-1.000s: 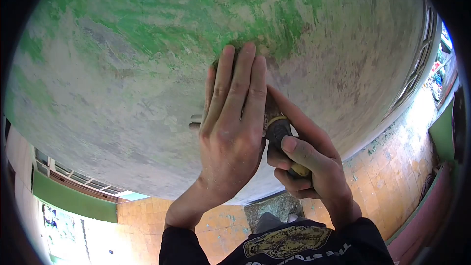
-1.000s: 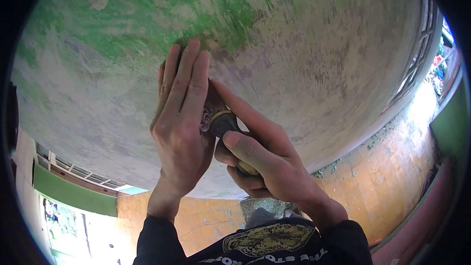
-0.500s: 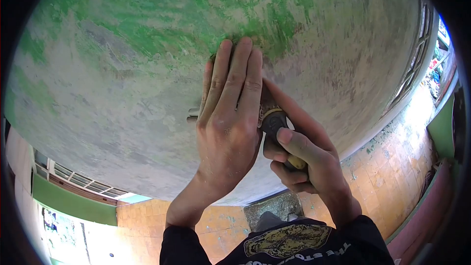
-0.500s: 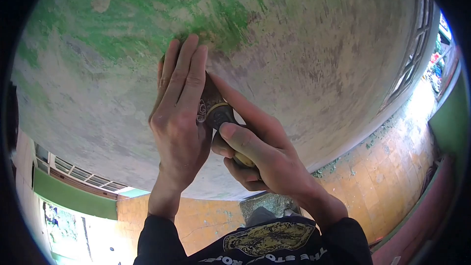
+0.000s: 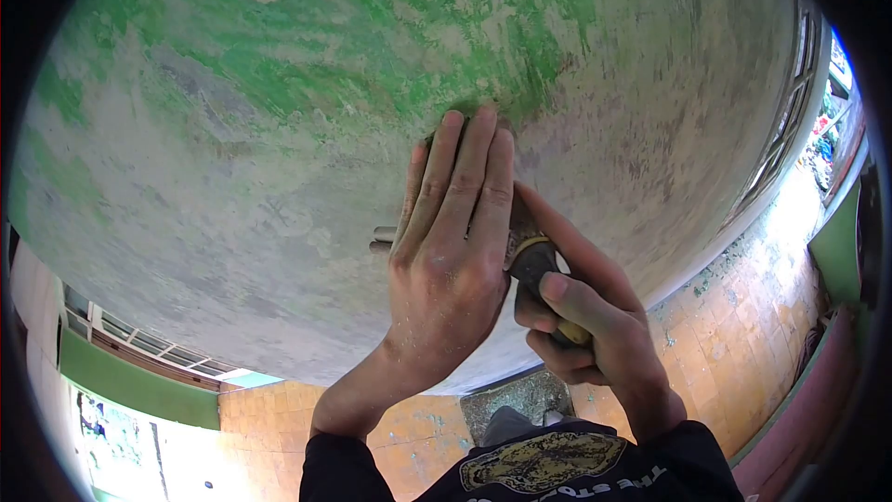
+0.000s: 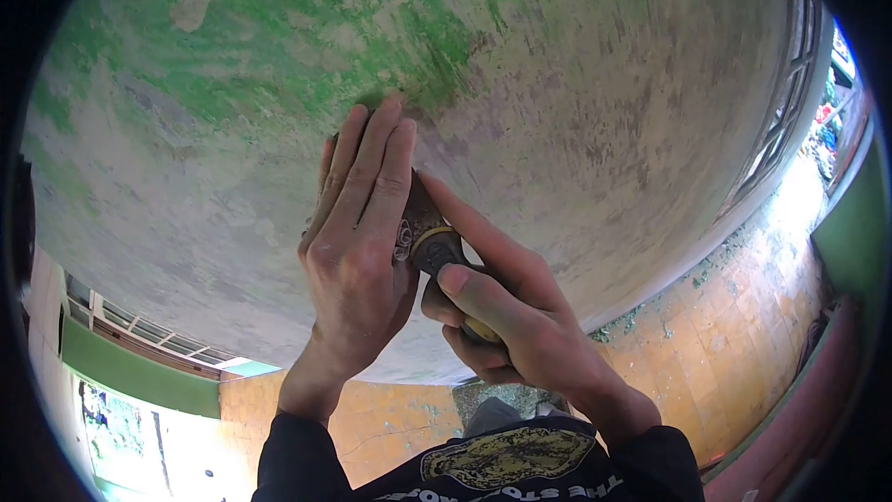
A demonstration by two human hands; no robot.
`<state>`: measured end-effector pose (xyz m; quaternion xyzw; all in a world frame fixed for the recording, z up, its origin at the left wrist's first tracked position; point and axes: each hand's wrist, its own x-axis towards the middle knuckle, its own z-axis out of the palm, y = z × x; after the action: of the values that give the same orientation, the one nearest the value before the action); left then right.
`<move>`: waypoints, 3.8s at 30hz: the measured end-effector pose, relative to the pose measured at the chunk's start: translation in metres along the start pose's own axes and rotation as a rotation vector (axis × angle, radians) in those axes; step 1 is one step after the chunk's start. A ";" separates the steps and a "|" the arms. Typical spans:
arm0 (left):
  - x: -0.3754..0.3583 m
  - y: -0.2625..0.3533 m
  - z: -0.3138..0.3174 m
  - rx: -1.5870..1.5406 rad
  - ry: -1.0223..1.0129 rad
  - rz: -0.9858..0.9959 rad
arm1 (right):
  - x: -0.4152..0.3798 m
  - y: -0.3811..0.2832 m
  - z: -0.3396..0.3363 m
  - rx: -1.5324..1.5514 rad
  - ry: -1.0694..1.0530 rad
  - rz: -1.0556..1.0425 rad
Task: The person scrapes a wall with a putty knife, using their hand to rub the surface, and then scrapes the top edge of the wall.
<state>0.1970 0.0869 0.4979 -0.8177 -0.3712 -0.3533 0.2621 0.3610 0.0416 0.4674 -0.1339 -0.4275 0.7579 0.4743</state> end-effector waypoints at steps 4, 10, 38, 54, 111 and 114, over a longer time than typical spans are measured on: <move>-0.005 0.000 0.008 -0.003 0.025 0.011 | 0.003 0.002 -0.002 -0.007 0.024 -0.006; -0.002 -0.005 0.005 0.014 0.001 0.049 | -0.001 0.001 -0.001 0.060 0.029 0.006; -0.003 0.000 0.012 -0.007 -0.046 0.072 | -0.003 0.016 -0.016 0.004 0.032 -0.068; -0.008 -0.010 -0.006 -0.010 -0.023 0.089 | 0.001 0.007 0.005 -0.032 0.013 -0.053; 0.012 -0.009 -0.002 -0.069 0.017 0.064 | 0.007 0.002 0.000 -0.020 0.042 -0.048; 0.013 -0.013 -0.001 -0.081 0.037 0.082 | 0.008 0.002 0.001 0.000 0.028 -0.067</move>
<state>0.1926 0.0990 0.5105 -0.8355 -0.3179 -0.3719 0.2501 0.3549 0.0474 0.4678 -0.1302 -0.4250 0.7397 0.5053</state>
